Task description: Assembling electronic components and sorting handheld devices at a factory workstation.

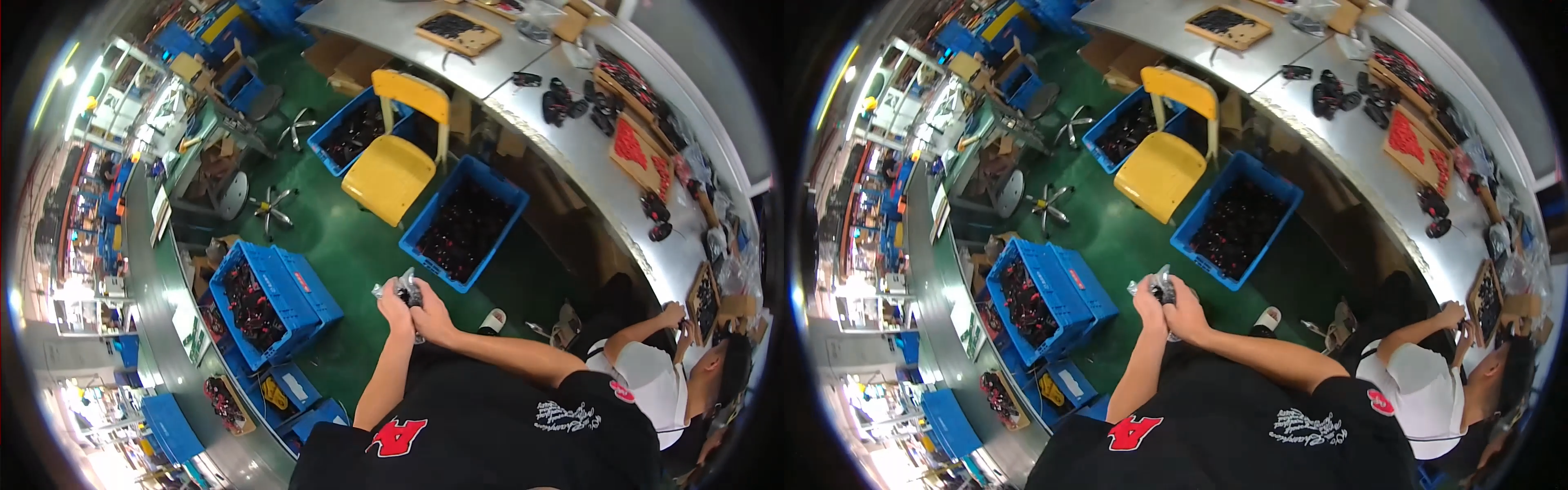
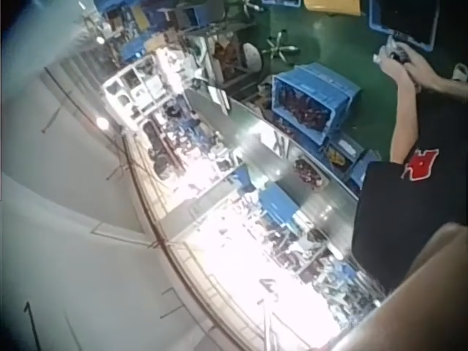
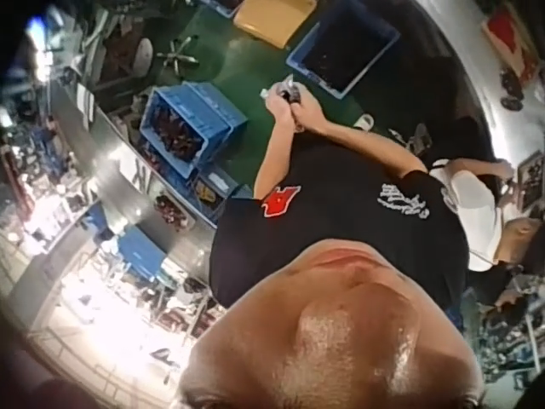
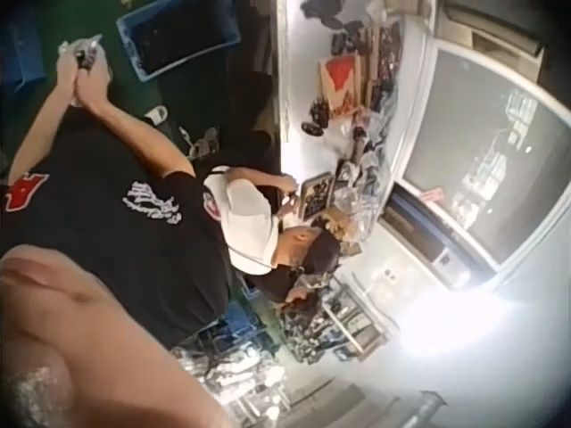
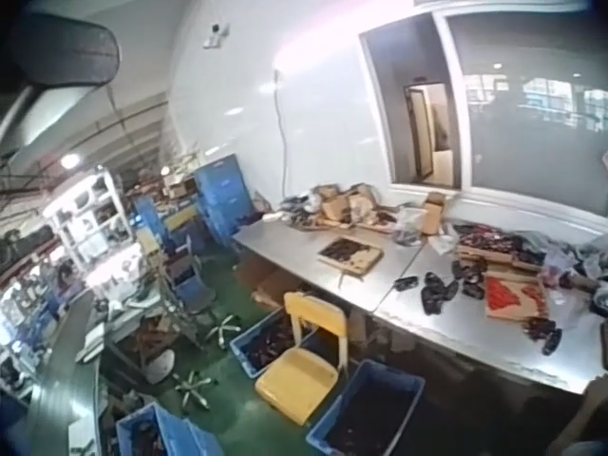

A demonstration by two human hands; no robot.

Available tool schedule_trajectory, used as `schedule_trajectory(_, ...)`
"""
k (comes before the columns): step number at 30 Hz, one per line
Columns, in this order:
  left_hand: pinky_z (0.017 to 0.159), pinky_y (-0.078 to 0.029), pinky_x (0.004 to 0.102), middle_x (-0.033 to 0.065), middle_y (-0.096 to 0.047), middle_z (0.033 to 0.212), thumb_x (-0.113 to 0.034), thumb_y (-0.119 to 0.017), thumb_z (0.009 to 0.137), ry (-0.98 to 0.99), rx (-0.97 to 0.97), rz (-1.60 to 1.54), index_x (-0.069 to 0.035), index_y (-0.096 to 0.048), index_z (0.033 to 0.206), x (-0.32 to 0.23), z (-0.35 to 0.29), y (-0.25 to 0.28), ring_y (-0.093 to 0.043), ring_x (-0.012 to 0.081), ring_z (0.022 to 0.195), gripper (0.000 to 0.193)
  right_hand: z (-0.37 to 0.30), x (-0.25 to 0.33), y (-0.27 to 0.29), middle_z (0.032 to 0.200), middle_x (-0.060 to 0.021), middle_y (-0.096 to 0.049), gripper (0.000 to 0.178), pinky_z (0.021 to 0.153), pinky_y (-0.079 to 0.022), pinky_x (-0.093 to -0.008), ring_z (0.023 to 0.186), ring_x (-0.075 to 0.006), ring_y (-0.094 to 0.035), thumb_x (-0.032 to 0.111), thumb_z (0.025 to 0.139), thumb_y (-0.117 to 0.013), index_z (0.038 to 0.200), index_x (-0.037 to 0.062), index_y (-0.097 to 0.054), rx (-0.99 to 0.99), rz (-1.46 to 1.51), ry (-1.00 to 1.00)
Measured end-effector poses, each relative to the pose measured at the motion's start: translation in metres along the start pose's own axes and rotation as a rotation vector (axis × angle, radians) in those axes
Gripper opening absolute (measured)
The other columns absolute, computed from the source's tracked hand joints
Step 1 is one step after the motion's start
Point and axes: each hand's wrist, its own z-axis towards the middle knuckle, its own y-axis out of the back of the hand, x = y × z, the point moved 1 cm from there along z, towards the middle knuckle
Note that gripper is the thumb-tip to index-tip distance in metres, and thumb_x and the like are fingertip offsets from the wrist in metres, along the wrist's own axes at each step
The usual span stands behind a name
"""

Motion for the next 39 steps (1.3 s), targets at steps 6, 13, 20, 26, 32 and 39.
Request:
schedule_trajectory(6,0.070,-0.049,0.0323,0.0069,-0.064,0.086,-0.023,-0.053,0.091,-0.039,-0.174,-0.151,0.004,-0.066,0.092,-0.067,0.104,0.100,-0.060,0.0177,0.075,0.030,0.056,0.033,-0.135,0.123,-0.0281,-0.054,0.059,0.102,-0.039,-0.0452,0.117,-0.0432,-0.051,0.013,0.079,-0.048,0.135,0.0010,-0.040,0.268,-0.016,0.038)
schedule_trajectory(13,0.067,-0.048,0.0319,0.0026,-0.061,0.081,-0.029,-0.048,0.095,-0.036,-0.150,-0.246,-0.007,-0.062,0.088,-0.178,0.196,0.130,-0.059,0.0158,0.072,0.027,0.142,0.088,-0.247,0.130,-0.0250,-0.049,0.060,0.105,-0.037,-0.0440,0.122,-0.0413,-0.047,0.013,0.078,-0.048,0.137,0.0020,-0.039,0.359,-0.072,0.089)
schedule_trajectory(20,0.067,-0.050,0.0324,0.0060,-0.063,0.083,-0.027,-0.053,0.093,-0.049,-0.073,-0.218,0.000,-0.065,0.089,-0.233,0.275,0.091,-0.061,0.0172,0.072,0.029,0.226,0.106,-0.281,0.129,-0.0250,-0.050,0.061,0.104,-0.038,-0.0437,0.120,-0.0420,-0.049,0.011,0.077,-0.048,0.136,0.0015,-0.040,0.219,-0.028,0.046)
schedule_trajectory(26,0.071,-0.051,0.0321,0.0070,-0.066,0.089,-0.026,-0.053,0.093,-0.080,-0.053,-0.062,0.001,-0.066,0.097,-0.279,0.360,0.061,-0.063,0.0180,0.075,0.030,0.319,0.121,-0.312,0.123,-0.0268,-0.053,0.058,0.102,-0.040,-0.0450,0.117,-0.0422,-0.051,0.013,0.076,-0.049,0.134,0.0028,-0.043,0.174,0.092,0.033)
schedule_trajectory(32,0.069,-0.050,0.0319,0.0044,-0.063,0.085,-0.028,-0.048,0.095,-0.103,0.101,0.107,-0.004,-0.064,0.089,-0.343,0.432,-0.001,-0.061,0.0162,0.074,0.029,0.415,0.150,-0.324,0.123,-0.0258,-0.053,0.055,0.099,-0.042,-0.0456,0.115,-0.0425,-0.052,0.014,0.077,-0.049,0.131,0.0053,-0.045,0.033,0.166,0.084)
schedule_trajectory(39,0.073,-0.051,0.0332,0.0104,-0.066,0.093,-0.023,-0.052,0.092,-0.037,0.326,0.193,0.005,-0.067,0.098,-0.337,0.488,-0.094,-0.062,0.0195,0.080,0.032,0.479,0.146,-0.289,0.127,-0.0290,-0.051,0.059,0.104,-0.039,-0.0417,0.121,-0.0433,-0.050,0.008,0.076,-0.049,0.134,0.0011,-0.043,-0.290,0.293,0.160)
